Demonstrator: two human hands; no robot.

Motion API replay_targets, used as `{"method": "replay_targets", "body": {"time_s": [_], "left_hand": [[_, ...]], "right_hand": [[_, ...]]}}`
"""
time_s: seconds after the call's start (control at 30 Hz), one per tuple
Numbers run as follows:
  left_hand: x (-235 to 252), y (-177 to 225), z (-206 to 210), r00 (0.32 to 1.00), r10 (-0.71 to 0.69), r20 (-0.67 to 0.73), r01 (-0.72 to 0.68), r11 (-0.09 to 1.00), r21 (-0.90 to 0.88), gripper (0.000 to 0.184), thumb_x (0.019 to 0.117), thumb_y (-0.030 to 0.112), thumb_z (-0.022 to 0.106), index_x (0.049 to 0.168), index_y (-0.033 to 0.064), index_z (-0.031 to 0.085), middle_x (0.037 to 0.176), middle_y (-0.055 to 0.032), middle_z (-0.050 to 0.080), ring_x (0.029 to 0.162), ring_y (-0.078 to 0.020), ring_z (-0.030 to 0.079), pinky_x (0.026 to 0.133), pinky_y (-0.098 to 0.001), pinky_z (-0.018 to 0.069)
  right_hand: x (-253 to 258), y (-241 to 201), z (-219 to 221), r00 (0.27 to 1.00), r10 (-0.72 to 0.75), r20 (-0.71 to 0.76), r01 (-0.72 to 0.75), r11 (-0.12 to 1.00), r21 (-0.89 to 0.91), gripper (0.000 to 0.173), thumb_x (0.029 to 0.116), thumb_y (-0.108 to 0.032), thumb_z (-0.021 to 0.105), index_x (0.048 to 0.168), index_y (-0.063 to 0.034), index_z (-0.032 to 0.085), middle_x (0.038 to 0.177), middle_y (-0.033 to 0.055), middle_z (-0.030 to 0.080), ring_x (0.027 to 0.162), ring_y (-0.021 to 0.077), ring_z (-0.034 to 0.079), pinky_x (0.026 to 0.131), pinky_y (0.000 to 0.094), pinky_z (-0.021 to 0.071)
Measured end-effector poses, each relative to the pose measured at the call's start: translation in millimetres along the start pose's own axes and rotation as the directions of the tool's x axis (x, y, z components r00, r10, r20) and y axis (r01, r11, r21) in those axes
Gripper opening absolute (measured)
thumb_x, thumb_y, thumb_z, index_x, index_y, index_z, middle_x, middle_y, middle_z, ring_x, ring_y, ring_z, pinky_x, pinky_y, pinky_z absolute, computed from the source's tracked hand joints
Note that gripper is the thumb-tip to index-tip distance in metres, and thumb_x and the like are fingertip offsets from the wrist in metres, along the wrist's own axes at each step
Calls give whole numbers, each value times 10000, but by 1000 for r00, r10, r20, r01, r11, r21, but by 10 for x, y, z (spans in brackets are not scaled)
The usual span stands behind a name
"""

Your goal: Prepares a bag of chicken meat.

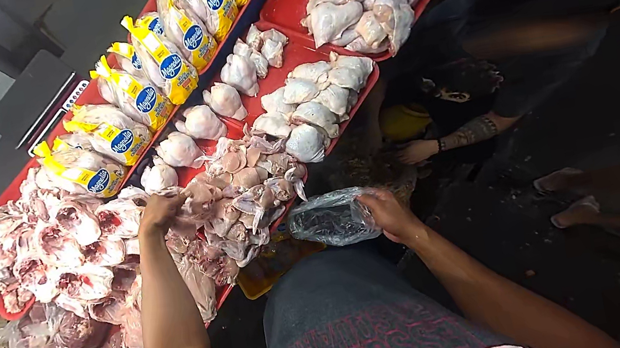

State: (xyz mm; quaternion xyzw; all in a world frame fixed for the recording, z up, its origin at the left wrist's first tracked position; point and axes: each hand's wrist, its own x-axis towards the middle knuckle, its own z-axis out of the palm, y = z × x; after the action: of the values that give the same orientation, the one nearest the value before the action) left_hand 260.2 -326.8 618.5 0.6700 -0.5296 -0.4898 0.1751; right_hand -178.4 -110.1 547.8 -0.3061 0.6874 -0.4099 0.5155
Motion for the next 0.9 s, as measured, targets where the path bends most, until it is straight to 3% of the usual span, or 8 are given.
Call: {"method": "replay_targets", "body": {"time_s": [0.13, 0.37, 0.47, 0.57, 0.67, 0.77, 0.83, 0.9], "left_hand": [[233, 15, 230, 992, 8, 124, -18, 996, 82, 223, 949, 207, 741, 1045, 8, 711, 911, -116, 720, 783, -193, 681, 777, -432, 585], [235, 42, 348, 990, 133, 47, -140, 963, 229, 327, 846, 190, 844, 1083, 21, 694, 937, -163, 722, 860, -296, 700, 832, -562, 571], [267, -56, 323, 996, 91, 19, -93, 986, 140, 554, 793, 150, 866, 1242, 7, 575, 1009, -193, 694, 909, -310, 687, 842, -547, 571], [150, -198, 262, 1000, -3, -7, 2, 988, -152, 718, 822, 30, 787, 1474, 60, 488, 1195, -194, 684, 1002, -268, 695, 877, -473, 589], [-239, -435, 100, 989, -79, -122, 29, 930, -366, 466, 939, 116, 651, 1401, 154, 607, 1065, -99, 718, 824, -173, 672, 725, -403, 579], [-730, -675, -98, 981, 63, -183, -168, 747, -643, 359, 995, 170, 594, 1353, 170, 616, 879, -26, 722, 668, -85, 654, 611, -285, 574], [-1020, -739, -140, 957, 154, -246, -288, 620, -730, 160, 929, 183, 620, 1052, 139, 713, 781, 22, 728, 675, -37, 672, 643, -237, 584], [-1195, -717, -55, 947, 223, -232, -322, 677, -662, 162, 967, 101, 514, 1023, 84, 666, 828, 45, 694, 770, 8, 646, 738, -193, 563]], "right_hand": [[-47, -145, -41, 999, -23, -29, 24, 1000, 14, 257, 1074, -208, 479, 1102, -55, 683, 861, 29, 663, 729, 92, 632, 685, 302, 555], [-178, -507, -66, 989, -74, -129, 82, 995, 55, 225, 1060, -207, 491, 1113, -63, 655, 785, 5, 610, 622, 92, 577, 579, 287, 523], [-178, -736, 45, 980, -175, -96, 185, 977, 105, 218, 1068, -179, 469, 1105, -65, 652, 752, -9, 592, 588, 83, 556, 546, 266, 509], [-258, -1029, 137, 967, -253, -19, 252, 950, 185, 213, 1064, -167, 450, 1095, -89, 646, 711, -34, 570, 553, 67, 534, 529, 247, 504], [-401, -1326, 249, 954, -291, 69, 250, 905, 345, 247, 1077, -184, 402, 1062, -152, 646, 652, -51, 555, 513, 48, 520, 511, 225, 511], [-355, -1450, 455, 927, -345, 146, 274, 890, 366, 263, 1074, -228, 392, 1115, -174, 646, 657, -43, 540, 511, 64, 501, 507, 245, 497], [-242, -1478, 683, 921, -341, 188, 275, 912, 306, 259, 1076, -264, 420, 1197, -163, 626, 677, -21, 535, 518, 87, 495, 501, 267, 484], [-148, -1524, 965, 919, -330, 215, 285, 934, 217, 285, 1079, -304, 446, 1252, -151, 613, 703, 5, 557, 528, 110, 509, 500, 295, 489]]}}
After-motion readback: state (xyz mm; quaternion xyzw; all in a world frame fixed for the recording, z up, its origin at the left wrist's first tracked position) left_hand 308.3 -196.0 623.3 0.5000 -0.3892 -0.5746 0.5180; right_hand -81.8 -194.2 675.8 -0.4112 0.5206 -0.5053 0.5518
